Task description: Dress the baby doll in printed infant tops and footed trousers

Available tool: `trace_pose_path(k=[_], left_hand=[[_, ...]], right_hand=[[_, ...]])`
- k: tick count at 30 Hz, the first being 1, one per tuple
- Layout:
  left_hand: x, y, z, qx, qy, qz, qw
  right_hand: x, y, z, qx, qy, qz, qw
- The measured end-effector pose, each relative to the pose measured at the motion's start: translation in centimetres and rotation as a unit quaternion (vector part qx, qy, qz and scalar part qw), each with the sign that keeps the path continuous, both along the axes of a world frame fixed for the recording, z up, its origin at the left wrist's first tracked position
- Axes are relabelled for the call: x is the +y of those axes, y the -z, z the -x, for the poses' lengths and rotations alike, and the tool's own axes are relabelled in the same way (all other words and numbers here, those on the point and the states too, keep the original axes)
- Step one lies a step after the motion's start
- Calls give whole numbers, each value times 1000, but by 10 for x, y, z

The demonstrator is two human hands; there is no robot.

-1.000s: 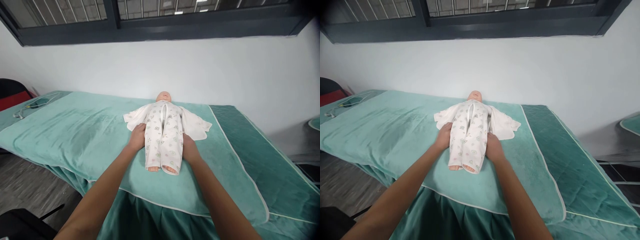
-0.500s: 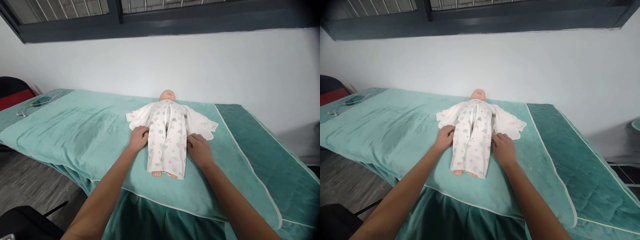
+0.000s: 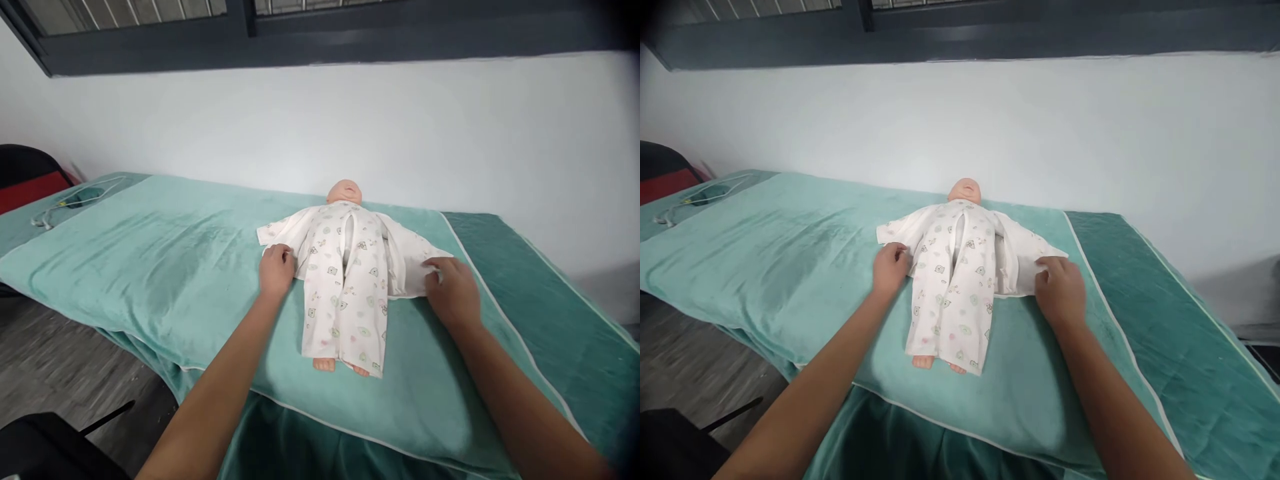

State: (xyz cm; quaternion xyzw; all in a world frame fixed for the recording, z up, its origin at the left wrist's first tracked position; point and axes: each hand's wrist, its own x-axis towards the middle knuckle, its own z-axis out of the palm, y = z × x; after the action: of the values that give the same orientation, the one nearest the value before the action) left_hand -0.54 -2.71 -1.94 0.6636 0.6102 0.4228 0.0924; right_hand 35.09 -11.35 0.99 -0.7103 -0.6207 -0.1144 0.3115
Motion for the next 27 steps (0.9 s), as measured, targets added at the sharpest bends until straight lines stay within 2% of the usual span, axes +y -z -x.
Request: trace_pose_path(k=[3,5,7,10,15,19,23,27], left_hand=[[4,-1,-1,14,-39,-1,999],[5,-3,-2,22,-69,10,997],[6,-5,-4,26,-92,21,995],[6,-7,-6,20,-111,31,993],[6,-9,-10,26,-153,39,987],[6,-9,-13,54,-175,55,982],[6,-10,-13,64,-173,66,981],[5,-11,-14,72,-168,70,981]], right_hand=[[8,1,-13,-4,120,69,990],[8,-1,-11,24,164,119,979],[4,-5,-5,43,191,136,971],[-1,-11,2,56,205,136,968],[-1,-17,1,102,224,220,944],[2,-16,1,133,203,195,950],[-2,-16,7,62,222,151,961],[-8,-22,11,74,264,220,936]])
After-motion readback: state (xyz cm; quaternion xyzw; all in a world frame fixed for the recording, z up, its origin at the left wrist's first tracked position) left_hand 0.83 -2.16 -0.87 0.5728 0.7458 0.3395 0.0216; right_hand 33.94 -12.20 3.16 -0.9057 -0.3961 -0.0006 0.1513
